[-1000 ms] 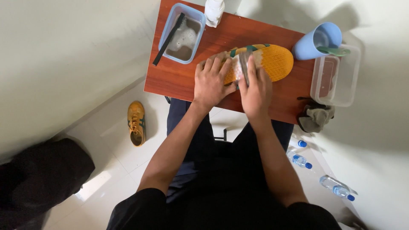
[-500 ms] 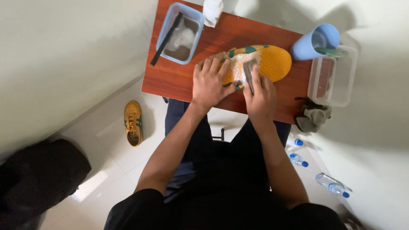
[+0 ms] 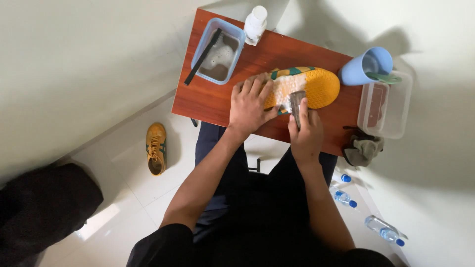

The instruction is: The person scrubs the sole of a yellow shoe with a brush and then wipes it with a cloth. The shoe is placed on a wooden table during the cleaning process.

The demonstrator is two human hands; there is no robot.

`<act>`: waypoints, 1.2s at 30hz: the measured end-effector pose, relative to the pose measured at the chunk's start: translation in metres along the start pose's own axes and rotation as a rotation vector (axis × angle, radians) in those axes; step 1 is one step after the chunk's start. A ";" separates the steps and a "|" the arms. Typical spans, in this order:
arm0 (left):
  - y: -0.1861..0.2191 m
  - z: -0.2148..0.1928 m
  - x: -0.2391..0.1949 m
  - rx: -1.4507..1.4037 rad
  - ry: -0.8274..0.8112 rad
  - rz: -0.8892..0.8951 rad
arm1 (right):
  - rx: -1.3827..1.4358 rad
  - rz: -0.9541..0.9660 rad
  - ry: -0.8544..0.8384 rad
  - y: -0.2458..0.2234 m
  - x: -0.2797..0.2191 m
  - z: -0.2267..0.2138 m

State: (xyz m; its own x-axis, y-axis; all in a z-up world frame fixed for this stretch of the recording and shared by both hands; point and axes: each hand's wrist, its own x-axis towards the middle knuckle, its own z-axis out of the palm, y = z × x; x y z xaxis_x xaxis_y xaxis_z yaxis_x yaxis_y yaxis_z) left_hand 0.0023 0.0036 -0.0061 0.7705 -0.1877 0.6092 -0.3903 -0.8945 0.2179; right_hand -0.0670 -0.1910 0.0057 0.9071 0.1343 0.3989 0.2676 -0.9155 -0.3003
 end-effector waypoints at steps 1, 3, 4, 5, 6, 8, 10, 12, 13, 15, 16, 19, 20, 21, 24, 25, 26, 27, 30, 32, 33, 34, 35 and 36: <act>-0.001 0.000 0.001 0.002 -0.002 -0.003 | 0.003 -0.001 -0.003 -0.004 0.009 -0.002; 0.000 0.000 0.001 0.005 0.008 -0.005 | -0.052 -0.044 0.039 -0.010 0.025 -0.008; 0.002 -0.001 -0.003 0.001 0.005 -0.008 | -0.054 -0.043 0.035 -0.006 0.032 -0.004; 0.001 -0.001 -0.001 0.000 0.000 -0.009 | -0.010 -0.042 0.034 -0.003 0.044 0.001; 0.000 0.000 0.000 -0.002 -0.006 -0.010 | 0.033 -0.041 0.034 0.001 0.056 0.006; 0.000 0.000 0.000 0.009 -0.006 -0.007 | 0.009 -0.063 0.044 0.002 0.070 0.009; 0.000 0.000 -0.002 0.014 -0.013 -0.004 | -0.018 -0.079 0.048 0.003 0.068 0.009; 0.000 -0.003 0.001 0.027 -0.029 -0.001 | -0.005 -0.064 0.049 0.003 0.060 0.008; 0.000 -0.002 0.002 0.033 -0.020 0.003 | -0.003 -0.069 0.059 -0.001 0.052 0.001; 0.002 -0.002 0.001 0.005 -0.037 -0.002 | -0.028 -0.001 0.005 -0.010 0.030 -0.014; 0.001 -0.002 0.002 0.001 -0.036 0.003 | -0.031 0.004 0.009 -0.008 0.026 -0.013; 0.001 -0.003 0.001 0.021 -0.031 -0.003 | 0.012 0.060 -0.029 -0.006 0.020 -0.011; 0.001 -0.002 0.002 0.025 -0.035 -0.006 | -0.005 0.060 -0.024 -0.008 0.025 -0.011; 0.001 -0.002 0.000 0.024 -0.041 -0.006 | -0.023 0.066 -0.020 -0.011 0.028 -0.011; 0.001 -0.004 0.002 0.019 -0.043 -0.005 | -0.009 0.005 0.049 -0.004 0.053 0.005; 0.000 -0.004 0.001 0.023 -0.046 -0.007 | -0.004 0.004 0.047 -0.003 0.056 0.008; 0.000 -0.003 0.001 0.025 -0.042 -0.001 | -0.002 -0.013 0.056 -0.002 0.060 0.010; -0.001 -0.002 0.003 0.031 -0.035 0.006 | 0.002 -0.034 0.068 0.001 0.066 0.013; -0.001 -0.009 0.006 0.024 -0.034 0.022 | -0.050 -0.071 0.075 -0.007 0.059 0.001; 0.001 0.000 0.003 0.034 -0.026 0.024 | -0.019 -0.042 0.067 -0.001 0.038 0.003; 0.001 0.002 0.000 0.043 -0.018 0.019 | 0.011 -0.018 0.053 0.001 0.027 0.002; -0.001 0.000 0.000 0.046 -0.022 0.020 | 0.016 -0.016 0.051 -0.001 0.024 0.003; 0.000 0.000 0.002 0.040 -0.013 0.022 | -0.012 -0.010 0.048 0.000 0.020 0.001; 0.001 -0.001 0.003 0.034 -0.003 0.023 | -0.041 -0.004 0.045 0.001 0.017 0.000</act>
State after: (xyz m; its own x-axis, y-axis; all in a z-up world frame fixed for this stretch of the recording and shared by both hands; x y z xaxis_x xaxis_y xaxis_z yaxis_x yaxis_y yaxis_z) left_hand 0.0035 0.0023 -0.0037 0.7631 -0.2101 0.6112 -0.3910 -0.9031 0.1778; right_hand -0.0519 -0.1897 0.0124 0.8902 0.1212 0.4391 0.2566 -0.9299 -0.2636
